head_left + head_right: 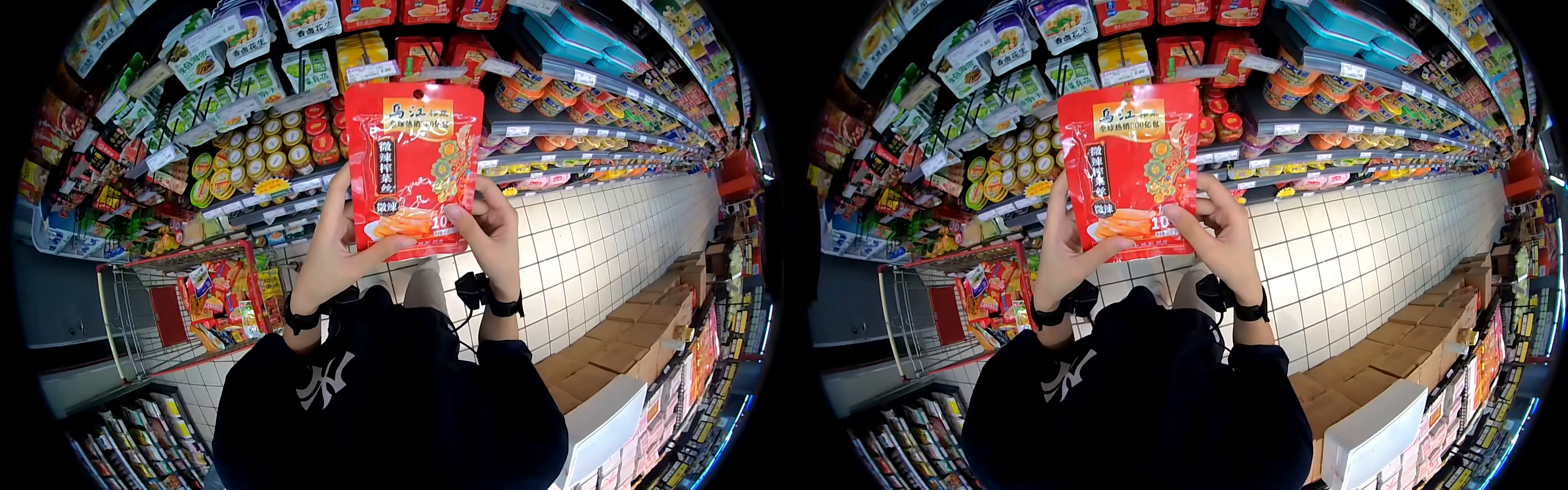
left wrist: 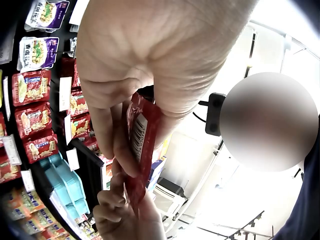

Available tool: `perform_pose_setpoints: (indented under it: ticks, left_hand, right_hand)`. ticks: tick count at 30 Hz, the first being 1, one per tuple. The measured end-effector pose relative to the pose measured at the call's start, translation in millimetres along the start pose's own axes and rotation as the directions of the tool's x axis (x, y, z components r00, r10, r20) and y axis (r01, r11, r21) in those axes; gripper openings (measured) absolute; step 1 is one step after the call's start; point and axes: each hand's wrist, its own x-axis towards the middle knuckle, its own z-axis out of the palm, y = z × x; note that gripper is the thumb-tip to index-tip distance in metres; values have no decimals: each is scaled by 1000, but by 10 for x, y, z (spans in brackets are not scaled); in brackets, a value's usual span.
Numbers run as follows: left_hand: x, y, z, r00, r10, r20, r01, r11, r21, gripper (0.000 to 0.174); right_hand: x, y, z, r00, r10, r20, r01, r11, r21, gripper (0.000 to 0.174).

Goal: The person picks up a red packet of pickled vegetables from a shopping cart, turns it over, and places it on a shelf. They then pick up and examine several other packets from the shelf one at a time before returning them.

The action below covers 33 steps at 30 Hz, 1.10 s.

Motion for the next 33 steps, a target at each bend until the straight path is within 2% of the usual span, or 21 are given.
perform_pose_setpoints:
  ticks: [2,8,12,16,23,26,33]
  left_hand:
    - [158,-58,46,999,-39,1,39,997,-62,88]
    - [595,-241,166,996,-42,-73,43,999,18,89]
    - [977,-280,308,992,-15,-128,19,999,34,89]
    - [1312,-358,423,983,9,-184,9,995,98,87]
    - [1795,-600,637,967,-6,-253,23,998,64,85]
    - [2028,-661,674,971,-20,-237,43,994,96,83]
    - [2339,-898,789,947,-11,-321,70,983,171,67]
  right_hand:
    - [173,5,-146,1000,-18,19,18,1000,-12,38]
    - [659,-101,-425,997,-52,62,44,992,120,45]
    - [1076,-143,-712,988,-91,126,78,991,109,47]
    - [1423,-211,-976,978,-41,203,18,993,115,43]
    - [1926,-176,-1432,961,-9,277,-15,996,87,35]
    - [2188,-156,-1586,958,-6,285,-21,996,90,33]
    - [2521,-80,-1857,949,49,312,-65,997,42,29]
